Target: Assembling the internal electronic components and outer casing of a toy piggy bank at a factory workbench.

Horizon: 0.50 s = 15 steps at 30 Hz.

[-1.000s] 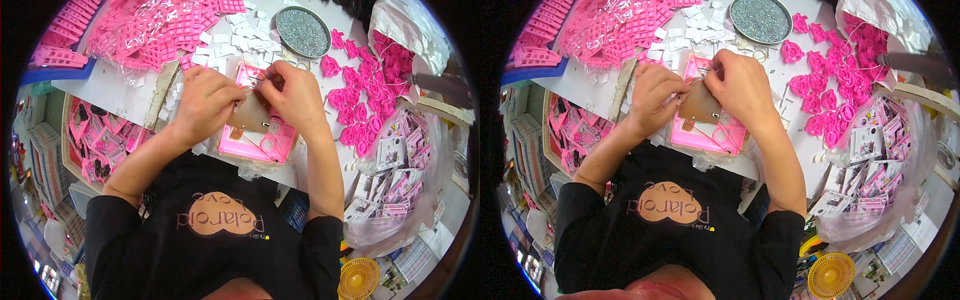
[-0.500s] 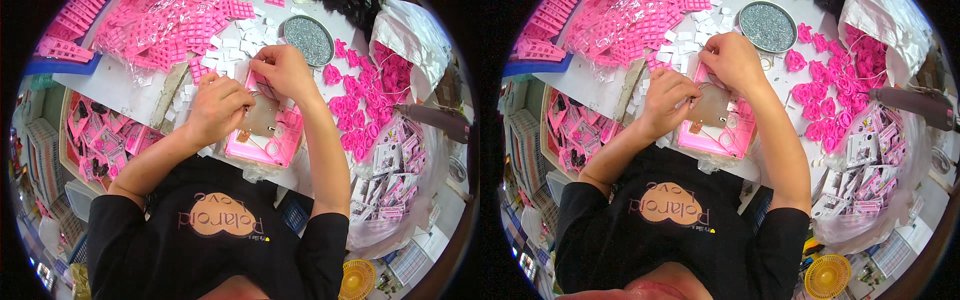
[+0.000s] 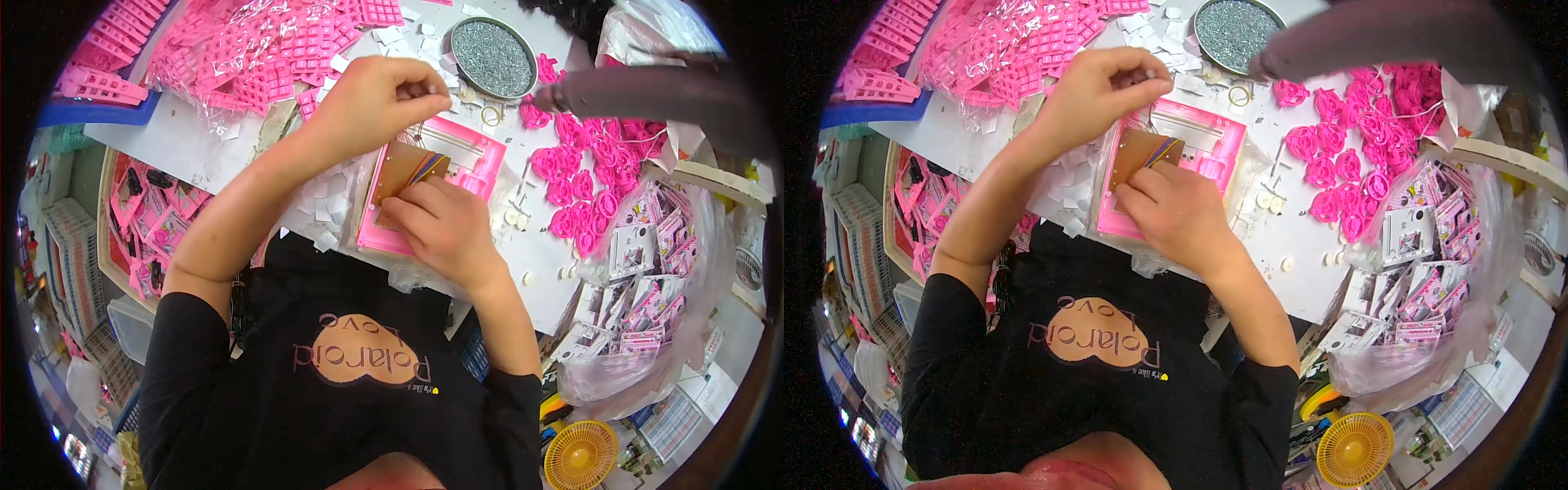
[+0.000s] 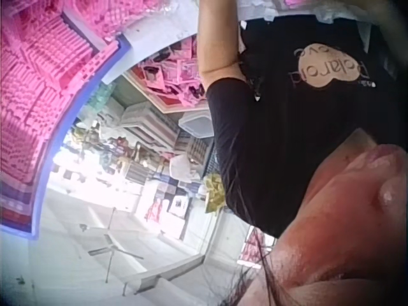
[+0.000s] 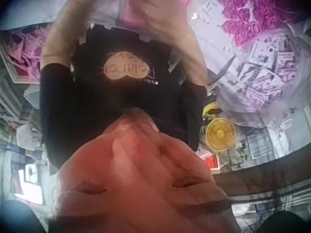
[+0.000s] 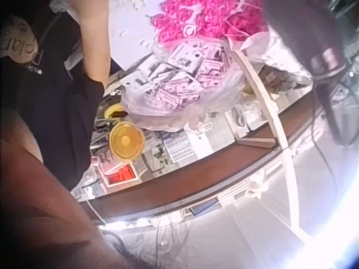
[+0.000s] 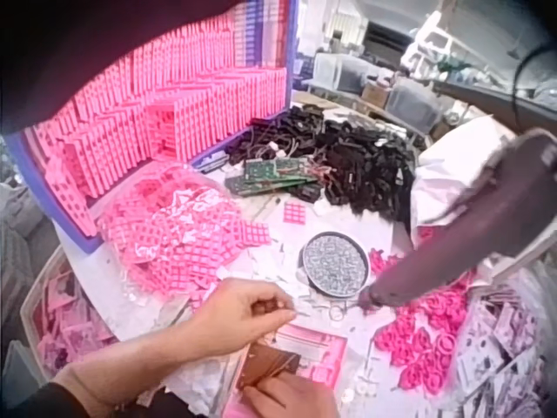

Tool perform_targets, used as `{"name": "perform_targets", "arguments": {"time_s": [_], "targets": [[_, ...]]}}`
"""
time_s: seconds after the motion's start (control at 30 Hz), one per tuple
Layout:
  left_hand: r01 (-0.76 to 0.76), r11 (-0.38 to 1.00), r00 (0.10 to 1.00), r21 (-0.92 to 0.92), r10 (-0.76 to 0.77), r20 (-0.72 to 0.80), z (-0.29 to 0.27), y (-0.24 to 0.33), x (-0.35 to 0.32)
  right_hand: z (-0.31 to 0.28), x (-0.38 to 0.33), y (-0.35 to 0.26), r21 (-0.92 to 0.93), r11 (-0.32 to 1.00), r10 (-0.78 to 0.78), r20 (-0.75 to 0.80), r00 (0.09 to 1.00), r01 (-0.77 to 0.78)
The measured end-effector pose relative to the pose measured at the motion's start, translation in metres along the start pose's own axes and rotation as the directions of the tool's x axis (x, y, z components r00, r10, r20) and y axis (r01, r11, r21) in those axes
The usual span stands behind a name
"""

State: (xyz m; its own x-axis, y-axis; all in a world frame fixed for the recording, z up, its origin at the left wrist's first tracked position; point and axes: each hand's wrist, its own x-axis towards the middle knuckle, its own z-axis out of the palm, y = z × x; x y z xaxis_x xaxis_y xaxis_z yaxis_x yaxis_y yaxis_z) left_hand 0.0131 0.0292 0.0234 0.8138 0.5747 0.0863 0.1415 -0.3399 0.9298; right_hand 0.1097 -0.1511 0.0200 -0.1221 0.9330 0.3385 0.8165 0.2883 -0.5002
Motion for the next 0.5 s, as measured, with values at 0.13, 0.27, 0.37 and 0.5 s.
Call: {"name": "perform_targets", "arguments": {"time_s": [0.13, 0.27, 0.37, 0.5], "targets": [[0.088, 0.996, 0.959, 0.02, -0.09, 0.27, -0.007, 0.011, 0.018, 0.004, 0.005, 0.002, -0.056, 0.998, -0.029, 0.067, 0.997, 0.033], [-0.039, 0.999, 0.947, 0.011, 0.034, 0.32, -0.018, 0.001, 0.017, -0.011, 0.009, 0.002, 0.14, 0.99, -0.033, 0.104, 0.994, 0.018], [-0.046, 0.991, 0.982, 0.124, 0.022, 0.186, -0.021, 0.001, 0.001, -0.025, 0.006, 0.013, 0.423, 0.902, 0.076, 0.05, 0.996, -0.09], [-0.125, 0.966, 0.991, 0.224, 0.13, -0.007, -0.015, 0.001, -0.029, -0.048, 0.007, 0.029, 0.451, 0.814, 0.402, 0.018, 0.915, -0.366]]}}
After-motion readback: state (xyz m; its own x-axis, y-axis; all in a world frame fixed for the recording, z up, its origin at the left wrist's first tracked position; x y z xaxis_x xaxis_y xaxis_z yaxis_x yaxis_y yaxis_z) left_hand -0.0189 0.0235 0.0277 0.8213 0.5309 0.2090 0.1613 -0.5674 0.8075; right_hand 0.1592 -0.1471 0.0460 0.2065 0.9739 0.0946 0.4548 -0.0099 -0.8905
